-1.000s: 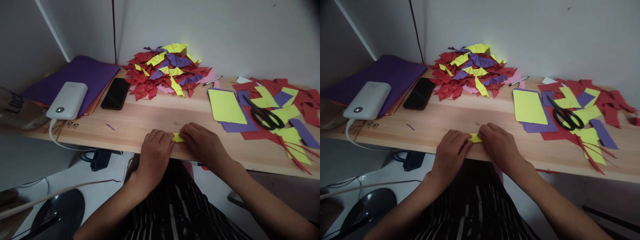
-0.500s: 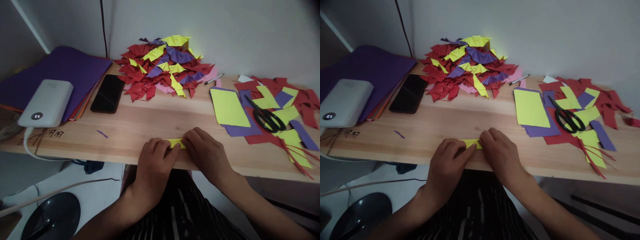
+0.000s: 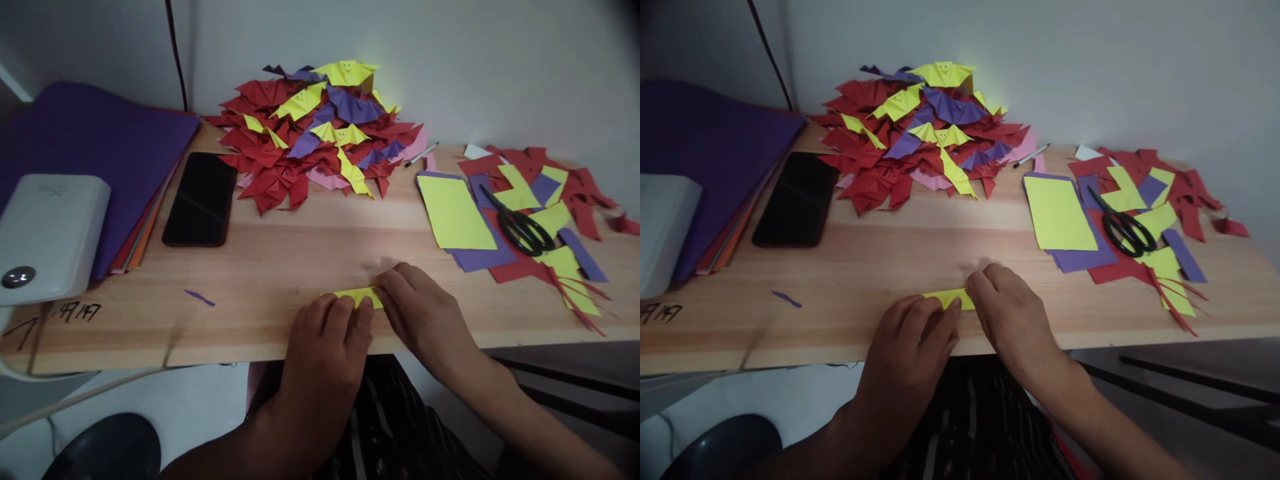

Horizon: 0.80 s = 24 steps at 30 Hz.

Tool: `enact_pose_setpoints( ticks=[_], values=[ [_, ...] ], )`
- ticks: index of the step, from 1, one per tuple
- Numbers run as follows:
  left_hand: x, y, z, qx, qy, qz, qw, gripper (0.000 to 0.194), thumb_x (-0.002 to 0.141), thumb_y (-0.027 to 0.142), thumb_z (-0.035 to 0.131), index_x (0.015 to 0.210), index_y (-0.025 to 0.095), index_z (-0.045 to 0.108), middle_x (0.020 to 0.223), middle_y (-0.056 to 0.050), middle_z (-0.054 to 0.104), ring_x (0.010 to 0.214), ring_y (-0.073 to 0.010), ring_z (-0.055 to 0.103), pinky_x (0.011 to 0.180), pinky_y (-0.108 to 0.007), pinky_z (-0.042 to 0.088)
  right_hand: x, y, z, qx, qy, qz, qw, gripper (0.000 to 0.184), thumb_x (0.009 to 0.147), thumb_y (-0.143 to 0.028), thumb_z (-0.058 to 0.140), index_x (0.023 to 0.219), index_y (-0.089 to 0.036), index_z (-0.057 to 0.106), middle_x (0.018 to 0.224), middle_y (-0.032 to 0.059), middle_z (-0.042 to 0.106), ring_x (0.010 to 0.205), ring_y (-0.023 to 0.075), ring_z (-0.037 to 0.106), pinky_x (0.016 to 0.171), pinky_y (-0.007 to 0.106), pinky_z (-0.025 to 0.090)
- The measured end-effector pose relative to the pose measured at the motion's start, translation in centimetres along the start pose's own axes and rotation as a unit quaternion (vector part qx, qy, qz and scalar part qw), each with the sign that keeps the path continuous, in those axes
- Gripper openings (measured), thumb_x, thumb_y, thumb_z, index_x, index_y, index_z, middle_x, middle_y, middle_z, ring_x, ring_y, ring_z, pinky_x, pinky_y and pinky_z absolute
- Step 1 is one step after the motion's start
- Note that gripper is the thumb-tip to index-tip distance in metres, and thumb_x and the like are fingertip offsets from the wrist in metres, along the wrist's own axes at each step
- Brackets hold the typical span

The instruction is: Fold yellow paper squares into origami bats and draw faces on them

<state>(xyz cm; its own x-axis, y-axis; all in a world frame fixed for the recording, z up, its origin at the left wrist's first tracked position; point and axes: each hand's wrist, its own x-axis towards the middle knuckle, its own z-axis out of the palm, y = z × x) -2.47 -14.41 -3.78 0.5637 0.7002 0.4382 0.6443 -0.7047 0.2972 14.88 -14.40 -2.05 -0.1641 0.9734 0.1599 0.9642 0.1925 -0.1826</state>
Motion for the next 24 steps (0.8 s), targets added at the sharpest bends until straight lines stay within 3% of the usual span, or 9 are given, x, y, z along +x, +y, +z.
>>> enact_pose_setpoints(
  ticks=[7, 14, 18, 24],
  values=[
    [-0.05, 0.15, -0.31, 0.026, -0.034, 0.007, 0.999, 0.039, 0.089, 0.019, 0.054, 0.127, 0.011, 0.055, 0.108, -0.011, 0.063, 0.101, -0.0235, 0.056, 0.086, -0.042, 0.052, 0.24, -0.25, -0.17, -0.009, -0.004, -0.003, 1.000, 0.018, 0.094, -0.021, 0.041, 0.077, -0.019, 0.048, 0.078, 0.0023, 0.049, 0.073, 0.0173, 0.047, 0.061, 0.028, 0.033],
    [-0.07, 0.43, 0.10, 0.069, 0.026, -0.004, 0.997, 0.035, 0.087, 0.020, 0.057, 0.121, 0.013, 0.061, 0.110, -0.013, 0.062, 0.100, -0.0266, 0.052, 0.079, -0.042, 0.050, 0.21, 0.18, 0.43, -0.042, 0.034, -0.004, 0.999, 0.014, 0.091, -0.017, 0.046, 0.078, -0.019, 0.050, 0.075, 0.0020, 0.052, 0.069, 0.0175, 0.048, 0.061, 0.029, 0.034],
    [-0.42, 0.27, -0.05, 0.085, -0.012, 0.023, 0.996, 0.041, 0.088, 0.020, 0.056, 0.128, 0.011, 0.055, 0.130, -0.011, 0.058, 0.106, -0.0260, 0.049, 0.082, -0.040, 0.045, 0.32, 0.19, 0.71, -0.027, 0.056, -0.006, 0.998, 0.013, 0.089, -0.012, 0.046, 0.081, -0.018, 0.055, 0.077, 0.0034, 0.056, 0.070, 0.0182, 0.052, 0.065, 0.030, 0.038],
    [-0.64, 0.31, -0.33, 0.099, -0.047, 0.016, 0.994, 0.045, 0.090, 0.026, 0.054, 0.134, 0.016, 0.049, 0.138, -0.004, 0.054, 0.110, -0.0259, 0.047, 0.089, -0.044, 0.041, 0.17, 0.48, 0.55, 0.024, 0.079, -0.008, 0.997, 0.022, 0.082, -0.004, 0.046, 0.091, -0.017, 0.061, 0.089, 0.0071, 0.061, 0.083, 0.0212, 0.056, 0.073, 0.032, 0.045]
  ],
)
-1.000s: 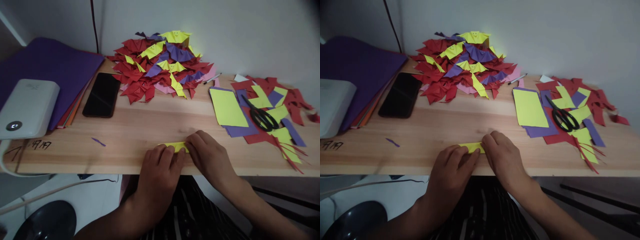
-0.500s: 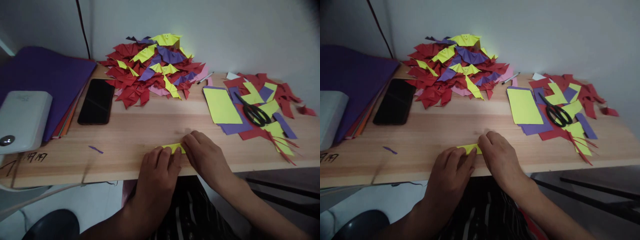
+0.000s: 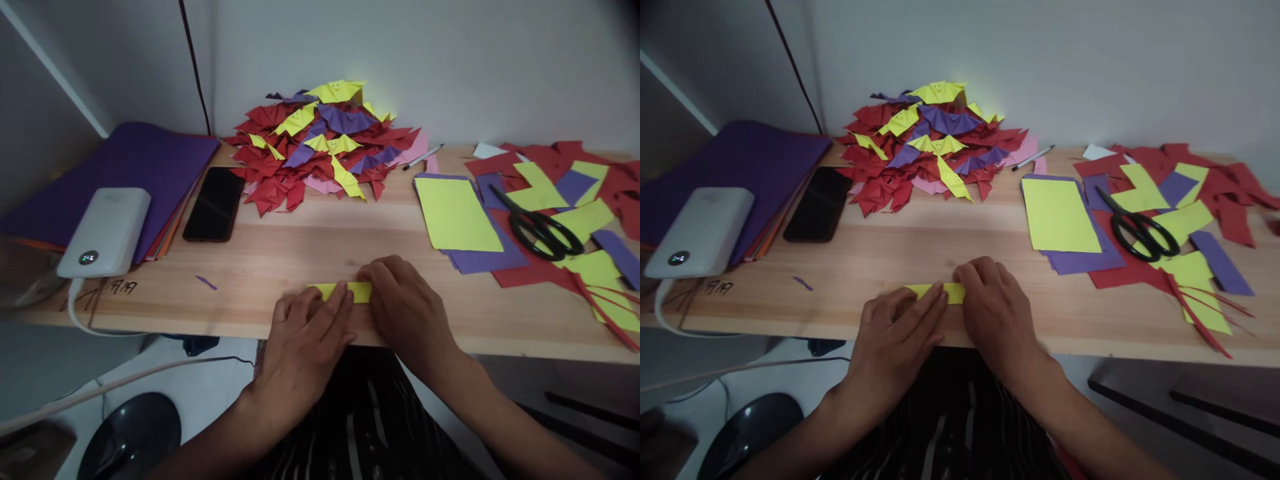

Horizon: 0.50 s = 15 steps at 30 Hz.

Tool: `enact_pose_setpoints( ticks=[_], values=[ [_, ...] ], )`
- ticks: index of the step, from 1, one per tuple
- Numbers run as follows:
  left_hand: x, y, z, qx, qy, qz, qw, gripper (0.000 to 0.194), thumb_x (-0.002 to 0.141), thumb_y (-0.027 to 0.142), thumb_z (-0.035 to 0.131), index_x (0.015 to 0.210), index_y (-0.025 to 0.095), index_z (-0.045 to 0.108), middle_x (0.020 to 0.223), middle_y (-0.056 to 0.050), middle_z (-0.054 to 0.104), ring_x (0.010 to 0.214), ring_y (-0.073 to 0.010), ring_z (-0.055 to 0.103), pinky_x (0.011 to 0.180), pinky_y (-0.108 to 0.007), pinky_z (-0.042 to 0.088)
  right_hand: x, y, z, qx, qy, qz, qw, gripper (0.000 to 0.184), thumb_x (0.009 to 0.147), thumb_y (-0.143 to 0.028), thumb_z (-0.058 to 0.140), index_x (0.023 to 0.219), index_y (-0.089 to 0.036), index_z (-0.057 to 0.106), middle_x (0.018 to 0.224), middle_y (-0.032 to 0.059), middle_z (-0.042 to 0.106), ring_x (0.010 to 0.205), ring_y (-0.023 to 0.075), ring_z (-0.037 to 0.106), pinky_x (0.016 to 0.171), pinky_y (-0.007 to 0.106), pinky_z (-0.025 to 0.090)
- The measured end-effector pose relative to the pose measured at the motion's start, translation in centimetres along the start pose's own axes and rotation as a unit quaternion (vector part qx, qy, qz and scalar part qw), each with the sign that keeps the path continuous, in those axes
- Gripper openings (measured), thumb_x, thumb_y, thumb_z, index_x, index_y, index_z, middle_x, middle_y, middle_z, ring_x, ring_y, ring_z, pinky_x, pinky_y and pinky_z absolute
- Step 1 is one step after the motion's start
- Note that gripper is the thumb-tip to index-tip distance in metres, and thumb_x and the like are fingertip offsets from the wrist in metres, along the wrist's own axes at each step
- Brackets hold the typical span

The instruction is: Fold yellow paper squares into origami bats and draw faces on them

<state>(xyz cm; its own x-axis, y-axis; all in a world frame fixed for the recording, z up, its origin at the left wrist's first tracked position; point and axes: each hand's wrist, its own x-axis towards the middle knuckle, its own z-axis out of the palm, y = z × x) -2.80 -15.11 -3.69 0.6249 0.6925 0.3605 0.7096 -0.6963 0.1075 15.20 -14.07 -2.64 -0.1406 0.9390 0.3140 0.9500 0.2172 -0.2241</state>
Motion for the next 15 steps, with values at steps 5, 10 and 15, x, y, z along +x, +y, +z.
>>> enact_pose_setpoints(
  ticks=[5, 10, 15],
  values=[
    [0.0, 0.1, -0.2, 0.014, -0.016, -0.011, 1.000, 0.045, 0.091, 0.025, 0.052, 0.135, 0.019, 0.048, 0.142, 0.000, 0.050, 0.114, -0.0278, 0.046, 0.094, -0.048, 0.040, -1.4, 0.5, -0.6, 0.023, -0.005, -0.026, 0.999, 0.033, 0.084, -0.003, 0.044, 0.109, -0.016, 0.060, 0.107, 0.0097, 0.064, 0.097, 0.0223, 0.056, 0.085, 0.036, 0.045],
    [-0.1, 0.2, -0.3, 0.002, -0.024, -0.018, 1.000, 0.040, 0.089, 0.022, 0.053, 0.129, 0.021, 0.054, 0.131, -0.002, 0.059, 0.116, -0.0289, 0.045, 0.097, -0.049, 0.038, -3.2, -1.6, -0.8, 0.016, -0.039, -0.107, 0.993, 0.043, 0.093, -0.015, 0.040, 0.136, -0.013, 0.044, 0.142, 0.0082, 0.050, 0.133, 0.0211, 0.039, 0.110, 0.044, 0.027],
    [-0.1, 0.5, -0.7, 0.009, -0.046, -0.031, 0.998, 0.043, 0.089, 0.022, 0.054, 0.131, 0.023, 0.053, 0.134, 0.000, 0.057, 0.124, -0.0317, 0.041, 0.100, -0.051, 0.034, -4.2, -3.0, -0.4, -0.009, -0.077, -0.100, 0.992, 0.057, 0.094, -0.032, 0.042, 0.143, -0.005, 0.035, 0.149, 0.0125, 0.038, 0.141, 0.0222, 0.028, 0.116, 0.046, 0.019]
  ],
)
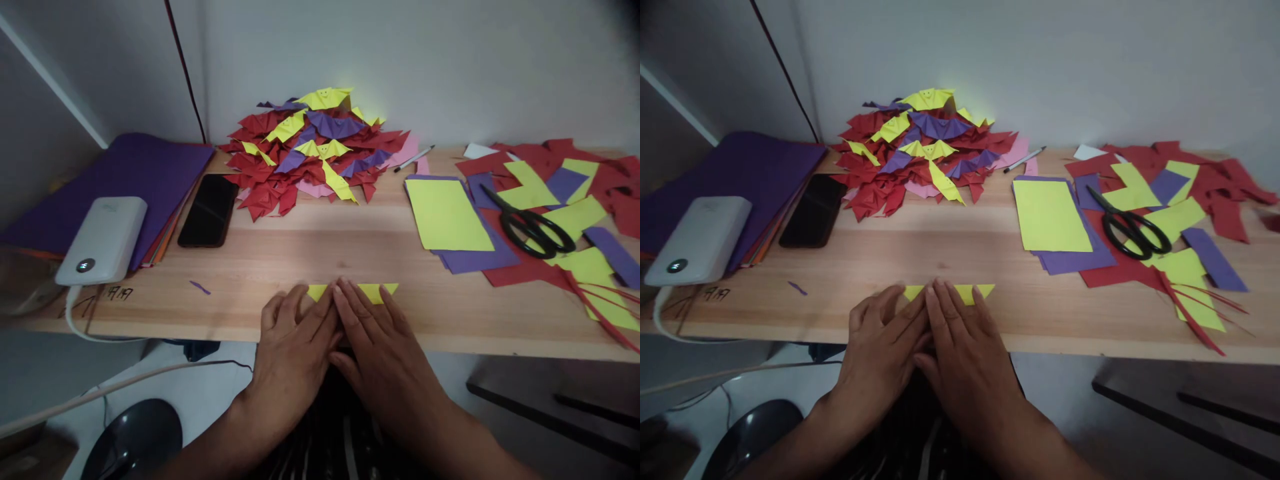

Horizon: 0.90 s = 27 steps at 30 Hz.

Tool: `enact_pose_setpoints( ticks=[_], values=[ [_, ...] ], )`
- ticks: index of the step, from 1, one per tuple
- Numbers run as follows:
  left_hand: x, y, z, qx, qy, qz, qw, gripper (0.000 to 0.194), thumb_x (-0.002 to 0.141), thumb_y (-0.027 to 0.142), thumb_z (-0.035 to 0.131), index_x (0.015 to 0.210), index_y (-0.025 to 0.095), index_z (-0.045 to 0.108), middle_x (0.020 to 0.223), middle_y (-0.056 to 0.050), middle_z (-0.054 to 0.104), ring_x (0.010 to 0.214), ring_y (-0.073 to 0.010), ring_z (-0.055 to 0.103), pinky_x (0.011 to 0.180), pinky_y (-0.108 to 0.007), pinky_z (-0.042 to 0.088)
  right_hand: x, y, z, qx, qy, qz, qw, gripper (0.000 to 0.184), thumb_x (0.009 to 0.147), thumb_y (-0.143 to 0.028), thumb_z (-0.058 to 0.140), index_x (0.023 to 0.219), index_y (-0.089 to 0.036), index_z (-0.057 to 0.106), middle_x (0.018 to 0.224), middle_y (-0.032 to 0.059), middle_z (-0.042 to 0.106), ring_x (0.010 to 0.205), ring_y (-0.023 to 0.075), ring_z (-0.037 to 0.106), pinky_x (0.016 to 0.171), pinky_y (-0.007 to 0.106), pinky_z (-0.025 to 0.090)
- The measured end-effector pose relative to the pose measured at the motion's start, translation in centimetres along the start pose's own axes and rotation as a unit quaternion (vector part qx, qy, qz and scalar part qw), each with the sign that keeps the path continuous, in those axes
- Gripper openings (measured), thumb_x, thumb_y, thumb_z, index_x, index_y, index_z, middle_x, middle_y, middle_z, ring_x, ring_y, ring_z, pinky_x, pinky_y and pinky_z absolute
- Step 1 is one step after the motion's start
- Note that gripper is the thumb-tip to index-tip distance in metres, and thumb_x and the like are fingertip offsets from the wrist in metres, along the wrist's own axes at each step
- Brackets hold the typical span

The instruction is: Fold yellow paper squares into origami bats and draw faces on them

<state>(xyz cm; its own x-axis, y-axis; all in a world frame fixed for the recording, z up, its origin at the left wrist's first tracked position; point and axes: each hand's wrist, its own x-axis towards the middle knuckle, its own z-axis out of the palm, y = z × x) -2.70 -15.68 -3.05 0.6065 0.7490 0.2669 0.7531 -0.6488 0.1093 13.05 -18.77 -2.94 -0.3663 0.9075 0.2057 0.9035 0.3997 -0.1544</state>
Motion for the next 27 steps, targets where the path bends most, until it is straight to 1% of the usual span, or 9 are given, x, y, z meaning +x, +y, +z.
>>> enact_pose_setpoints(
  ticks=[3, 7, 13, 17, 20, 23, 24, 27],
  values=[
    [0.1, 0.1, -0.3, 0.016, -0.001, -0.002, 1.000, 0.047, 0.090, 0.024, 0.052, 0.136, 0.024, 0.048, 0.142, 0.000, 0.050, 0.131, -0.0336, 0.036, 0.105, -0.055, 0.032, -0.5, 0.4, 0.3, -0.008, -0.005, 0.020, 1.000, 0.058, 0.093, -0.035, 0.042, 0.143, -0.006, 0.035, 0.150, 0.0118, 0.037, 0.141, 0.0232, 0.028, 0.116, 0.049, 0.021],
    [0.3, 0.0, -0.3, 0.032, 0.001, 0.008, 0.999, 0.048, 0.091, 0.026, 0.050, 0.138, 0.026, 0.045, 0.144, 0.003, 0.047, 0.137, -0.0342, 0.030, 0.110, -0.061, 0.025, -1.4, 1.0, 0.5, -0.030, 0.000, 0.026, 0.999, 0.056, 0.094, -0.034, 0.041, 0.144, -0.009, 0.034, 0.151, 0.0113, 0.035, 0.141, 0.0233, 0.028, 0.114, 0.050, 0.024],
    [-0.1, 0.0, -0.3, 0.034, 0.003, 0.000, 0.999, 0.047, 0.091, 0.026, 0.050, 0.138, 0.027, 0.045, 0.144, 0.002, 0.047, 0.141, -0.0322, 0.027, 0.111, -0.062, 0.026, -2.7, 2.2, 0.3, -0.053, 0.032, 0.024, 0.998, 0.060, 0.094, -0.031, 0.045, 0.148, -0.012, 0.027, 0.149, 0.0103, 0.038, 0.140, 0.0230, 0.030, 0.114, 0.049, 0.023],
    [-0.4, 0.4, -0.6, 0.029, 0.011, -0.003, 1.000, 0.044, 0.092, 0.026, 0.049, 0.136, 0.023, 0.048, 0.143, -0.002, 0.048, 0.142, -0.0303, 0.025, 0.112, -0.061, 0.028, -3.0, 2.9, 0.2, -0.058, 0.049, 0.013, 0.997, 0.059, 0.094, -0.032, 0.045, 0.148, -0.015, 0.028, 0.149, 0.0085, 0.039, 0.138, 0.0236, 0.034, 0.113, 0.049, 0.025],
    [-0.4, 1.1, -0.4, 0.040, 0.018, 0.005, 0.999, 0.045, 0.093, 0.029, 0.046, 0.137, 0.019, 0.045, 0.147, -0.004, 0.043, 0.144, -0.0276, 0.021, 0.114, -0.056, 0.028, -3.0, 3.3, 0.5, -0.057, 0.059, 0.006, 0.997, 0.058, 0.094, -0.033, 0.045, 0.147, -0.016, 0.030, 0.149, 0.0089, 0.040, 0.138, 0.0242, 0.035, 0.113, 0.049, 0.027],
    [-0.3, 2.0, 0.3, 0.055, -0.005, 0.030, 0.998, 0.052, 0.094, 0.037, 0.042, 0.142, 0.017, 0.037, 0.151, -0.005, 0.036, 0.144, -0.0252, 0.021, 0.115, -0.052, 0.027, -3.4, 4.0, 0.8, -0.063, 0.067, -0.007, 0.996, 0.056, 0.094, -0.032, 0.044, 0.146, -0.016, 0.032, 0.149, 0.0090, 0.040, 0.138, 0.0236, 0.035, 0.113, 0.048, 0.026],
    [-0.3, 2.3, 0.6, 0.057, -0.010, 0.041, 0.997, 0.052, 0.094, 0.040, 0.041, 0.141, 0.017, 0.039, 0.151, -0.005, 0.037, 0.143, -0.0244, 0.024, 0.115, -0.051, 0.028, -3.6, 4.3, 0.8, -0.066, 0.068, -0.012, 0.995, 0.056, 0.094, -0.032, 0.044, 0.146, -0.016, 0.033, 0.149, 0.0088, 0.040, 0.138, 0.0234, 0.035, 0.113, 0.048, 0.026],
    [-0.5, 2.9, 1.2, 0.064, -0.019, 0.050, 0.996, 0.052, 0.095, 0.040, 0.040, 0.141, 0.017, 0.039, 0.152, -0.005, 0.034, 0.142, -0.0236, 0.027, 0.115, -0.048, 0.029, -4.4, 4.8, 0.2, -0.073, 0.066, -0.014, 0.995, 0.054, 0.093, -0.032, 0.045, 0.144, -0.016, 0.036, 0.149, 0.0083, 0.040, 0.137, 0.0242, 0.036, 0.113, 0.049, 0.026]
  ],
)
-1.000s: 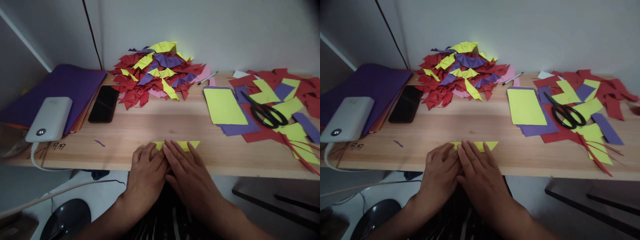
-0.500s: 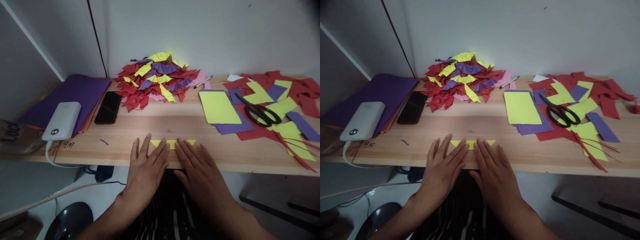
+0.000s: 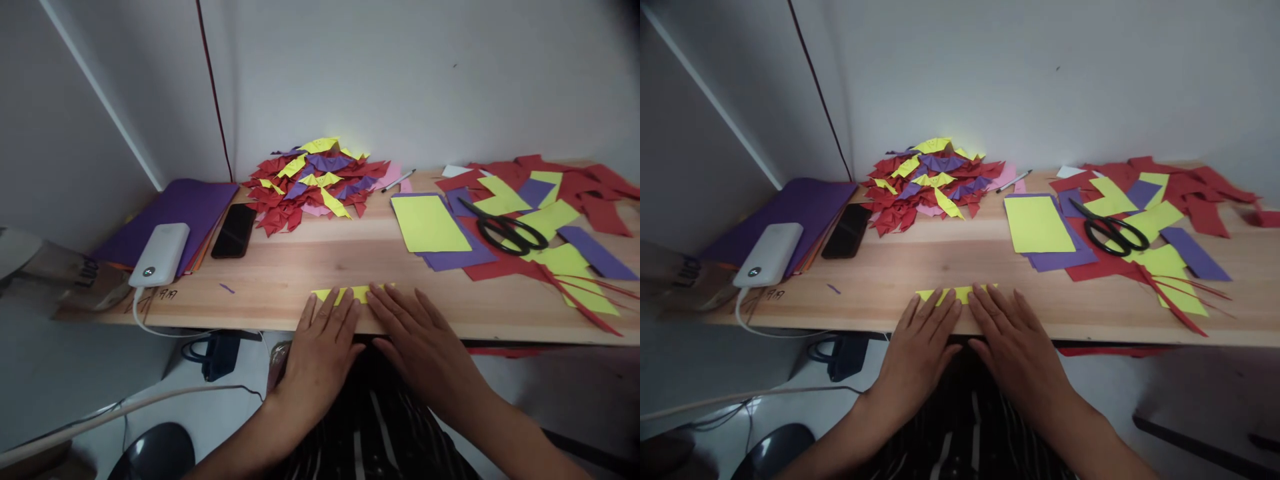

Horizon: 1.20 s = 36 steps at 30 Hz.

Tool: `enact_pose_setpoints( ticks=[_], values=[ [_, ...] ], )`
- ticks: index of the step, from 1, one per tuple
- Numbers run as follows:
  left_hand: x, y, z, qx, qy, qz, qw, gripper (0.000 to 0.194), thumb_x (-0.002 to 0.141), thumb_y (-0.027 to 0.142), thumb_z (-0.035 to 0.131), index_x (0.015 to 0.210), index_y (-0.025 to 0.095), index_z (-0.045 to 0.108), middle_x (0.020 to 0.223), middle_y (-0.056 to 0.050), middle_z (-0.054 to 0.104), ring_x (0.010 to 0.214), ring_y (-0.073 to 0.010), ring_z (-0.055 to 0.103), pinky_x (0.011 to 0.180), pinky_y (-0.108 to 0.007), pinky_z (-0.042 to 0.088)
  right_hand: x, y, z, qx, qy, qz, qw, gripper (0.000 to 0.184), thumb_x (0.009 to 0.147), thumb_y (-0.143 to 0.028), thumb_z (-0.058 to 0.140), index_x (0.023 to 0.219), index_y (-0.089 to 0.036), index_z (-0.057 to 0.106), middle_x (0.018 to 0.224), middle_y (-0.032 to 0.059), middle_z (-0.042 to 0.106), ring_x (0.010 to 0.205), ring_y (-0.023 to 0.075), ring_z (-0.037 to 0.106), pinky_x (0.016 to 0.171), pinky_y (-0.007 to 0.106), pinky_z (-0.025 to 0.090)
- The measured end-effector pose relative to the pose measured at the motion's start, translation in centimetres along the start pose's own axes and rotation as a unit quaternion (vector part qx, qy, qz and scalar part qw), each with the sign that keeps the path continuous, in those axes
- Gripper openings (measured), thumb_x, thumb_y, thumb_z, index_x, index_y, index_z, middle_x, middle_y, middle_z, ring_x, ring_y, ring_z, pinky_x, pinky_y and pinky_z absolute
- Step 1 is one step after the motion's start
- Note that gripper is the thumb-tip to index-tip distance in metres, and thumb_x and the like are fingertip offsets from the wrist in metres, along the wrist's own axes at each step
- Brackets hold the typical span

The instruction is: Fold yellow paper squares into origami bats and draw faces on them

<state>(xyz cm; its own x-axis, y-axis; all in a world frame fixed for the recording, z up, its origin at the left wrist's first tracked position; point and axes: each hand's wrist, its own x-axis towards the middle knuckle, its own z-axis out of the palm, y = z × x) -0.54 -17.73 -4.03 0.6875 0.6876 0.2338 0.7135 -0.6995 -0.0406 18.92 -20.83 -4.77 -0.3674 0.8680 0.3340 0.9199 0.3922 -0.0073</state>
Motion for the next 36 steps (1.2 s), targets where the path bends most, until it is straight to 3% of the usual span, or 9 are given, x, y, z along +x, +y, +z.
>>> enact_pose_setpoints(
  ticks=[6, 11, 16, 24, 30, 33, 36],
  values=[
    [-0.4, 0.8, 0.5, -0.008, 0.015, -0.010, 1.000, 0.050, 0.093, 0.035, 0.046, 0.140, 0.019, 0.042, 0.148, -0.006, 0.040, 0.140, -0.0254, 0.030, 0.113, -0.052, 0.031, 1.3, -2.9, -2.4, 0.051, -0.013, 0.013, 0.999, 0.062, 0.092, -0.032, 0.046, 0.147, -0.010, 0.029, 0.152, 0.0109, 0.032, 0.142, 0.0227, 0.027, 0.114, 0.046, 0.026],
    [-0.5, 0.6, 1.0, -0.020, 0.023, -0.005, 1.000, 0.050, 0.093, 0.027, 0.043, 0.143, 0.021, 0.037, 0.147, -0.006, 0.042, 0.140, -0.0226, 0.030, 0.114, -0.049, 0.031, 2.9, -5.1, -1.6, 0.086, -0.043, 0.042, 0.994, 0.062, 0.091, -0.037, 0.047, 0.144, -0.006, 0.036, 0.149, 0.0152, 0.037, 0.140, 0.0263, 0.030, 0.114, 0.048, 0.028],
    [-0.5, 0.3, 0.9, -0.006, 0.003, 0.003, 1.000, 0.056, 0.092, 0.020, 0.041, 0.147, 0.015, 0.028, 0.153, -0.005, 0.032, 0.144, -0.0222, 0.021, 0.115, -0.047, 0.031, 1.8, -3.9, -0.6, 0.066, -0.045, 0.079, 0.994, 0.062, 0.092, -0.039, 0.045, 0.144, -0.005, 0.035, 0.149, 0.0153, 0.037, 0.140, 0.0262, 0.031, 0.114, 0.051, 0.025],
    [-1.7, -0.6, 0.3, -0.031, 0.020, -0.012, 0.999, 0.058, 0.086, 0.007, 0.046, 0.143, 0.013, 0.035, 0.150, -0.009, 0.036, 0.143, -0.0254, 0.023, 0.114, -0.050, 0.033, -0.9, -1.9, -0.6, 0.005, -0.009, 0.074, 0.997, 0.057, 0.093, -0.036, 0.047, 0.143, -0.010, 0.037, 0.148, 0.0099, 0.040, 0.137, 0.0243, 0.035, 0.114, 0.049, 0.023],
    [-0.9, 0.7, -1.1, -0.039, 0.028, -0.010, 0.999, 0.057, 0.090, 0.025, 0.051, 0.143, 0.013, 0.035, 0.154, -0.009, 0.030, 0.144, -0.0289, 0.018, 0.113, -0.052, 0.032, -0.9, -1.9, -0.6, -0.008, -0.005, 0.064, 0.998, 0.053, 0.093, -0.036, 0.047, 0.140, -0.011, 0.042, 0.147, 0.0104, 0.042, 0.136, 0.0265, 0.036, 0.113, 0.051, 0.023],
    [-0.1, 0.9, -0.5, -0.018, 0.004, -0.007, 1.000, 0.062, 0.090, 0.040, 0.050, 0.143, 0.012, 0.034, 0.153, -0.010, 0.030, 0.143, -0.0291, 0.022, 0.114, -0.053, 0.030, -1.1, -1.6, -0.7, -0.006, -0.001, 0.065, 0.998, 0.051, 0.094, -0.035, 0.044, 0.139, -0.012, 0.044, 0.146, 0.0097, 0.043, 0.136, 0.0264, 0.037, 0.113, 0.050, 0.023],
    [0.2, 0.5, 0.6, -0.004, -0.001, -0.001, 1.000, 0.056, 0.093, 0.037, 0.045, 0.143, 0.016, 0.036, 0.153, -0.006, 0.031, 0.141, -0.0268, 0.028, 0.115, -0.051, 0.029, -1.3, -1.1, -1.3, -0.006, -0.012, 0.055, 0.998, 0.051, 0.094, -0.037, 0.043, 0.139, -0.012, 0.043, 0.145, 0.0094, 0.045, 0.135, 0.0265, 0.038, 0.112, 0.050, 0.023]
  ],
)
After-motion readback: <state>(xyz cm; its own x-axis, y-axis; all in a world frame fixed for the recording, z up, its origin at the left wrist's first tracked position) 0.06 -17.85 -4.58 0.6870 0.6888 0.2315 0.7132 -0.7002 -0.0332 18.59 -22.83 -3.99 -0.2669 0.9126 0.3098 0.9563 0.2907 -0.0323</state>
